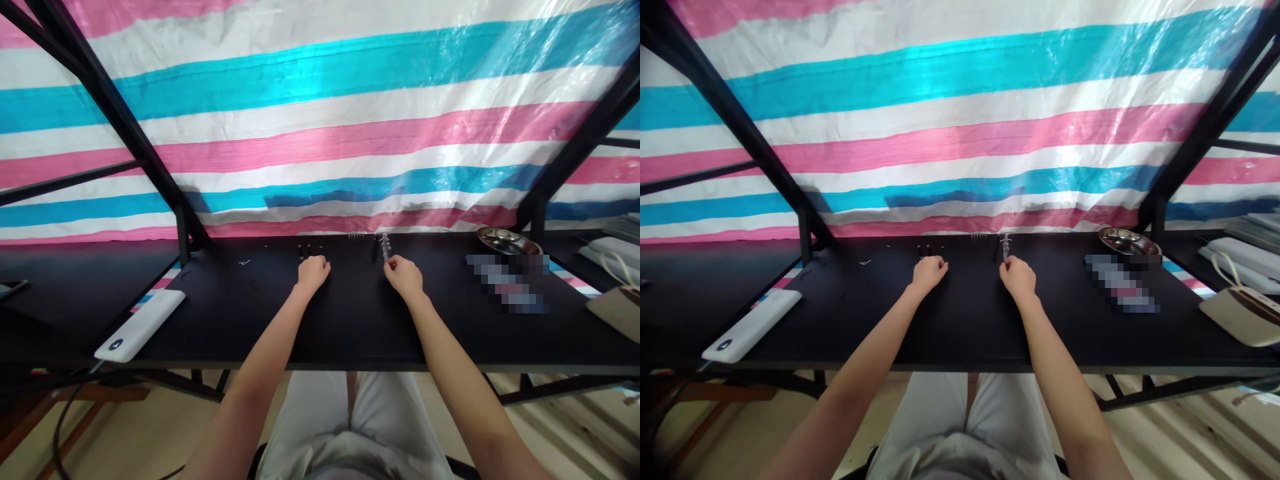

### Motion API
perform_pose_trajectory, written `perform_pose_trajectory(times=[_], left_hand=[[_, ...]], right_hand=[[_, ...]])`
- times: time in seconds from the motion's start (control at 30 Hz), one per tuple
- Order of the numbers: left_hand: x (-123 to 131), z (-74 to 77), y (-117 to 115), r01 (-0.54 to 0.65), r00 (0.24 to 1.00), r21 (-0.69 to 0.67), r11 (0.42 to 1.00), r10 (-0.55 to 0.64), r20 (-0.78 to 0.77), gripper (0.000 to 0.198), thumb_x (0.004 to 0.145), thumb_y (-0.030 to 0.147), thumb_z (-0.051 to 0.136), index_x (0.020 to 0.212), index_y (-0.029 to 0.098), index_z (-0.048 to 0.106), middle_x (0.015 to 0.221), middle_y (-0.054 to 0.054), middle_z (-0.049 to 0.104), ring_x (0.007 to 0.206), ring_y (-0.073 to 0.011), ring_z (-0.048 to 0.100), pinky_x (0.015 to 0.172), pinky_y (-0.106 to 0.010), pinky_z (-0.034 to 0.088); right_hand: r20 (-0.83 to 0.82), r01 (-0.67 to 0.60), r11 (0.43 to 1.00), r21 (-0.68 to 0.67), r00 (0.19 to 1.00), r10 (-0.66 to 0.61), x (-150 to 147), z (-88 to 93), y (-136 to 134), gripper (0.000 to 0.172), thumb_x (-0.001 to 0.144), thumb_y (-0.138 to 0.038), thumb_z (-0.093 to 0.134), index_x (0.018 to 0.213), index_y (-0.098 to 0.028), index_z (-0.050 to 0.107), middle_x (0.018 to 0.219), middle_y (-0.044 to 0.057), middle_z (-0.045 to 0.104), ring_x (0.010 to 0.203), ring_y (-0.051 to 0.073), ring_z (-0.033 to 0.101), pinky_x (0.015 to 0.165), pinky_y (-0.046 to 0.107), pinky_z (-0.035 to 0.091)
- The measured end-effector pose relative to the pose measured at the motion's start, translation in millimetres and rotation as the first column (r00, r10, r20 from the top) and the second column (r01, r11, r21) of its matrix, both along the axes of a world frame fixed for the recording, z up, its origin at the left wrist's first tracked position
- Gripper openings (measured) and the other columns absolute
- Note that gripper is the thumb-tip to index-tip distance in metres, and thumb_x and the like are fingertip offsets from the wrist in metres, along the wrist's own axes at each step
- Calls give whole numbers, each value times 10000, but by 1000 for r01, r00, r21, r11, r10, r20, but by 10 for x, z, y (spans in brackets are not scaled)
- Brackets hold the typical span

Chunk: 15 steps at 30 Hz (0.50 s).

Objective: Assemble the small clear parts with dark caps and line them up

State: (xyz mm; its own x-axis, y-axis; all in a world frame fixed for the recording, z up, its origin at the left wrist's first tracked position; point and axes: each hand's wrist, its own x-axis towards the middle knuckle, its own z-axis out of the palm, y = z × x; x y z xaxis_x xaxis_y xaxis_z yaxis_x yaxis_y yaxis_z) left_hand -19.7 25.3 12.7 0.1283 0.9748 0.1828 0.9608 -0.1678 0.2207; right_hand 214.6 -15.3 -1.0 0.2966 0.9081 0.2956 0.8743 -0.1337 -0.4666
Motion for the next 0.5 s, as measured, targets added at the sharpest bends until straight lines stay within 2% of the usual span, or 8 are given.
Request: perform_pose_trajectory(times=[0.1, 0.17, 0.3, 0.4, 0.5], left_hand=[[244, 10, -88, 278, 960, 29, 960, -278, -6, 270, 844, 333, 433, 937, 208, 652, 828, -74, 659, 800, -210, 619, 708, -299, 445], [429, 30, -131, 393, 919, 57, 918, -393, -9, 305, 850, 320, 427, 1084, 224, 597, 889, -61, 659, 820, -200, 617, 719, -289, 444], [761, 50, -117, 429, 903, 62, 901, -428, -39, 494, 859, 280, 405, 1349, 244, 356, 1070, -76, 619, 902, -212, 607, 764, -311, 447], [922, 15, -18, 404, 911, 7, 915, -402, -93, 568, 861, 247, 388, 1408, 263, 237, 1064, -85, 609, 895, -233, 612, 758, -343, 451], [1000, -39, 91, 398, 910, -18, 917, -397, -123, 578, 871, 231, 373, 1416, 306, 197, 1083, -83, 584, 886, -225, 615, 754, -342, 451]], right_hand=[[27, 31, 996, -86, 999, -29, 76, -71, 75, 220, 792, -358, 495, 858, -197, 630, 815, 71, 657, 768, 205, 601, 619, 279, 390], [68, 39, 995, -89, 997, -33, 92, -113, 117, 242, 790, -358, 508, 906, -180, 623, 877, 92, 646, 829, 217, 589, 655, 293, 403], [109, 53, 996, -66, 993, -46, 92, -177, 198, 279, 787, -368, 522, 942, -160, 623, 974, 119, 614, 914, 238, 558, 708, 320, 411], [75, 62, 996, -60, 996, -58, 98, -219, 262, 307, 783, -407, 525, 945, -167, 629, 974, 112, 610, 909, 235, 557, 719, 325, 408], [45, 73, 996, -47, 997, -71, 111, -250, 318, 311, 779, -420, 525, 938, -177, 636, 950, 97, 618, 887, 223, 563, 720, 316, 400]])
